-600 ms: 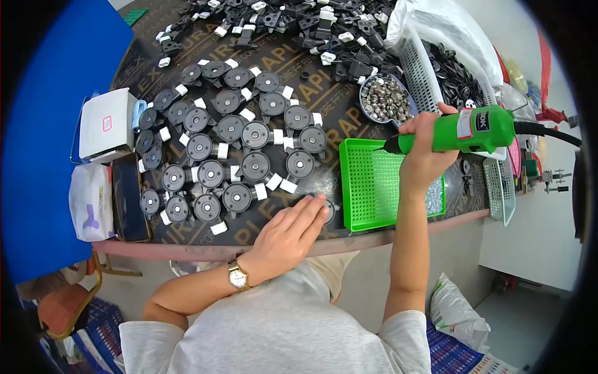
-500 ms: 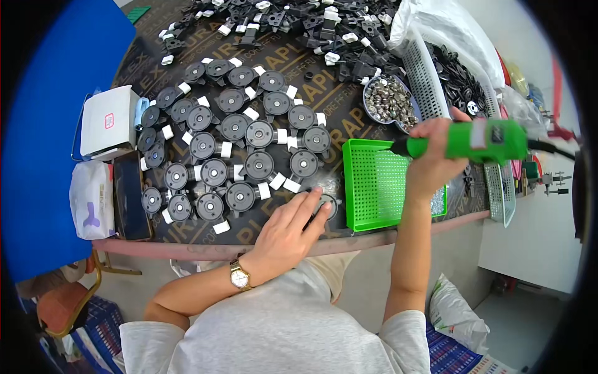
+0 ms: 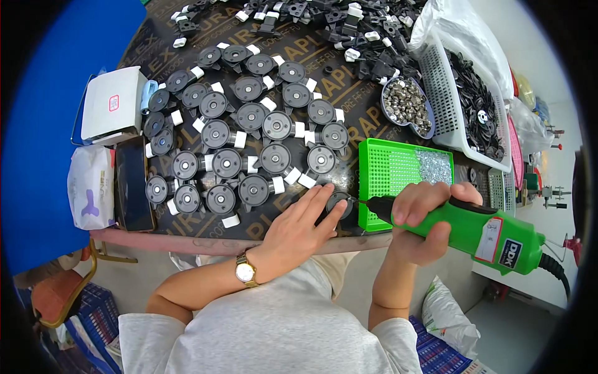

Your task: The person fastens screws into small circular electronic components on a workbench using an electric screwdriver.

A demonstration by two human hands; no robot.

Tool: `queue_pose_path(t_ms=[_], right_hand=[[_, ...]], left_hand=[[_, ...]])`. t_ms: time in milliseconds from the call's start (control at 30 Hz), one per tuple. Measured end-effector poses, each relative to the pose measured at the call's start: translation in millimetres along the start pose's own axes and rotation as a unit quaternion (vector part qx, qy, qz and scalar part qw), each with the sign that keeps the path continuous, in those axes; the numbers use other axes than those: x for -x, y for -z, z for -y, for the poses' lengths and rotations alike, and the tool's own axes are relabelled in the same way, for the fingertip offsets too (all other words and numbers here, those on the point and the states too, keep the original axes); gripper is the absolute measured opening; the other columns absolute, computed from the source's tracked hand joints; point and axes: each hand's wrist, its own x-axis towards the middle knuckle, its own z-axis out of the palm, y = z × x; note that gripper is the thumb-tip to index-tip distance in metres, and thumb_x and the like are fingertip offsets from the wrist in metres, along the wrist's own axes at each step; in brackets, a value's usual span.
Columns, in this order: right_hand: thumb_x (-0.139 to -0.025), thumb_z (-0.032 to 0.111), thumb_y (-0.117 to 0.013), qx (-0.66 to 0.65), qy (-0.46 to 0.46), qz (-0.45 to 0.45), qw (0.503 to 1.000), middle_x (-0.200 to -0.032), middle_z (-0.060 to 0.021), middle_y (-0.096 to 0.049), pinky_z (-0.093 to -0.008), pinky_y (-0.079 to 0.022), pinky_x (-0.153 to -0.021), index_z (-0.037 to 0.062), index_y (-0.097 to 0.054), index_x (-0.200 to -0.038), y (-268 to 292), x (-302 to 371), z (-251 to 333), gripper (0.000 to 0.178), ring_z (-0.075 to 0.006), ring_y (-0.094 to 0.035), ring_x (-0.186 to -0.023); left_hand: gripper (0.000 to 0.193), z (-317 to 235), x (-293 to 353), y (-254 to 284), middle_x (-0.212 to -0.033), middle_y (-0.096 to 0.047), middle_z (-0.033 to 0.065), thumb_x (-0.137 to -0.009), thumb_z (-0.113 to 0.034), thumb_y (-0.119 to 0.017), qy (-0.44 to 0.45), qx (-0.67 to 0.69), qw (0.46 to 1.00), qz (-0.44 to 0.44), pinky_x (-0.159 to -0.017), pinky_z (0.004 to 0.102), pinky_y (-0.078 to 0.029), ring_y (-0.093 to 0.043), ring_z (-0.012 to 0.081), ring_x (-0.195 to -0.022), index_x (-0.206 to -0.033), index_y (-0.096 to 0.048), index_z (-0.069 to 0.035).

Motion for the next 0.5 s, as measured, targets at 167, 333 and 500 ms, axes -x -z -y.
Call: queue_pose_path(t_ms=[167,333,500], right_hand=[[-0.086,0.022,-0.056,-0.004,0.027,0.056,0.998,-0.063,-0.0071,-0.048,-0.0266,-0.041,-0.045,0.0026,-0.035,-0.116,1,4,-8,0.041,-0.0170,-0.047,-0.050],[-0.086,0.021,-0.056,0.004,0.027,0.056,0.998,-0.063,-0.0069,-0.048,-0.0266,-0.041,-0.045,0.0028,-0.035,-0.116,-2,3,-10,0.041,-0.0166,-0.047,-0.050],[-0.085,0.017,-0.057,0.024,0.033,0.061,0.997,-0.061,-0.0063,-0.046,-0.0250,-0.039,-0.042,0.0031,-0.037,-0.110,-9,4,-11,0.034,-0.0149,-0.044,-0.047]], left_hand=[[0.054,0,0,-1,-0.127,-0.044,0.0182,-0.072,-0.019,-0.070,0.001,0.000,1.000,-0.002,-0.086,0.0374,-0.048,-0.050,0.0334,-0.110,-0.122,-0.051,-0.010],[0.055,1,0,-2,-0.128,-0.043,0.0184,-0.073,-0.019,-0.070,-0.001,-0.001,1.000,0.000,-0.086,0.0375,-0.048,-0.050,0.0335,-0.111,-0.123,-0.050,-0.010],[0.056,3,2,-6,-0.129,-0.042,0.0194,-0.073,-0.019,-0.069,-0.002,0.009,1.000,-0.011,-0.087,0.0375,-0.049,-0.049,0.0345,-0.113,-0.124,-0.048,-0.010]])
